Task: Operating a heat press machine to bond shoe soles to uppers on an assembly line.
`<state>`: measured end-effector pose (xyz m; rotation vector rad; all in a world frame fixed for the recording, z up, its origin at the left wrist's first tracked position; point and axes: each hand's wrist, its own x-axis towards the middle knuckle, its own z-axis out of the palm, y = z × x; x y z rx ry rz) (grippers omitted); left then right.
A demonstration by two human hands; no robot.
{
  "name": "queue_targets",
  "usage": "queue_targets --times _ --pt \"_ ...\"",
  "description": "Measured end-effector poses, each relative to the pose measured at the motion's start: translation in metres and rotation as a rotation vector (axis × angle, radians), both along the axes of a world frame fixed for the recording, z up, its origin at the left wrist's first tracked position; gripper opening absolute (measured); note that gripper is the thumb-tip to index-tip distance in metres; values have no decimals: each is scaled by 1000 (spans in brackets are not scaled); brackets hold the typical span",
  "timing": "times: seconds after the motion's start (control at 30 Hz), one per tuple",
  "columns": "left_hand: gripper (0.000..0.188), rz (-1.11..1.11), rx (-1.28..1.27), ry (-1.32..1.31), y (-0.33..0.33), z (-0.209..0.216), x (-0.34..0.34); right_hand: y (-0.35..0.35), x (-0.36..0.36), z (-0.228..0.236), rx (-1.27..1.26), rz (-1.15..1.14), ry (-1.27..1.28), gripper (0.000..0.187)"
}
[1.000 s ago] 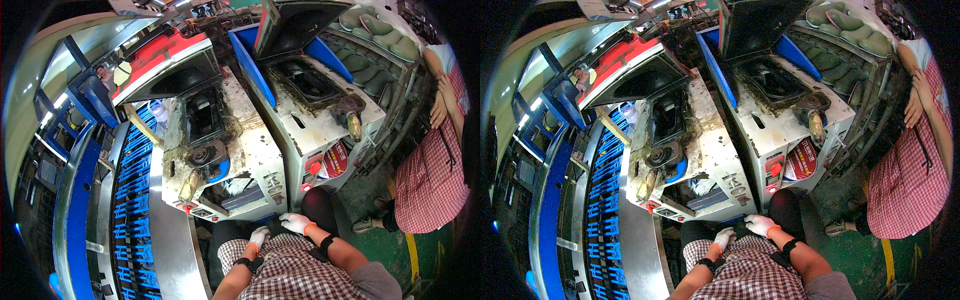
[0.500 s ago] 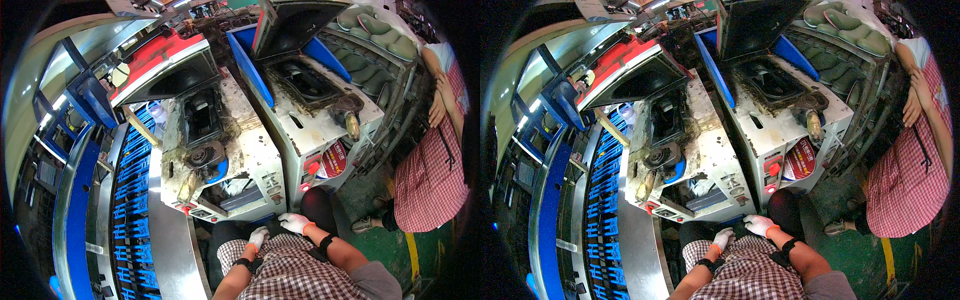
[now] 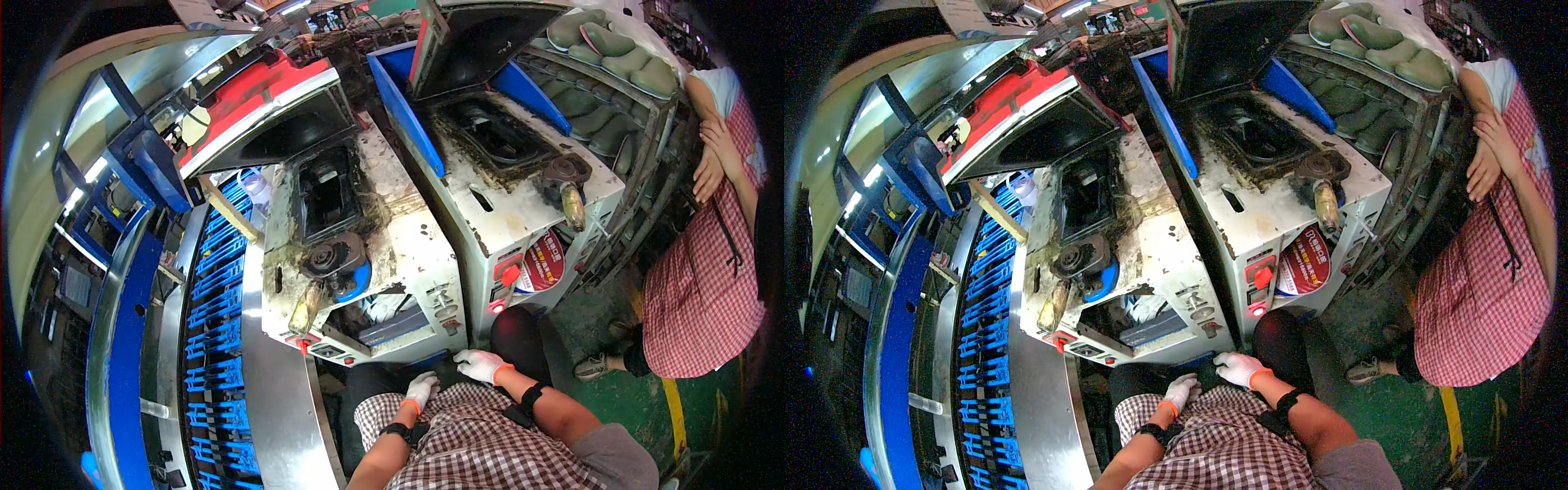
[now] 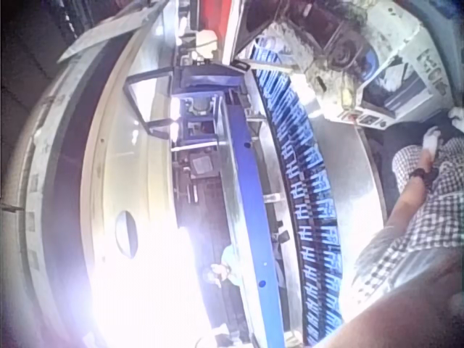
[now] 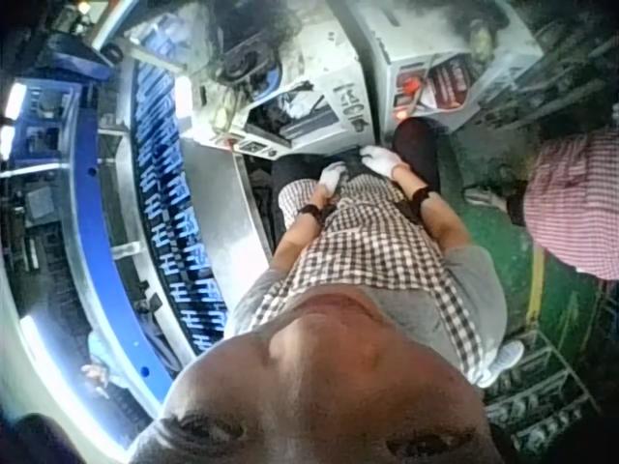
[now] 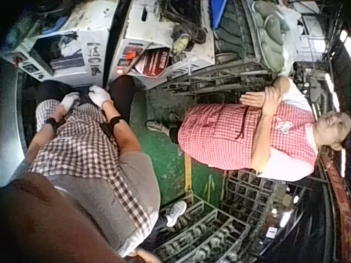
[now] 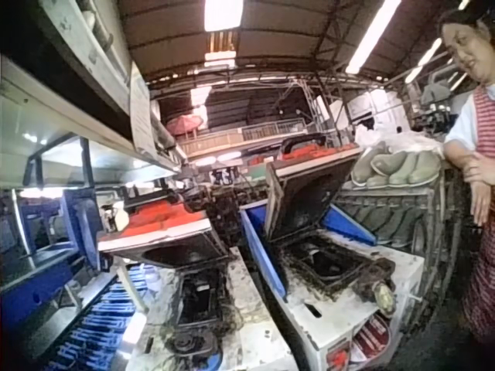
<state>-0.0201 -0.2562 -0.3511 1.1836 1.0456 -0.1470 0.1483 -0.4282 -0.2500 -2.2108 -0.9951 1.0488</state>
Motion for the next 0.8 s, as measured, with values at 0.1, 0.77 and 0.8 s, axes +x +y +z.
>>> queue_targets --times 0.1,0.77,0.8 --pt "41 -8 -2 -4 0 -1 -1 0 0 1 -3 1 4 46" --pt "42 -6 -36 -39 1 -4 -3 -1 -1 3 7 -5 4 46" --pt "42 -6 -36 -39 1 -4 -3 0 -2 2 14 -4 5 46"
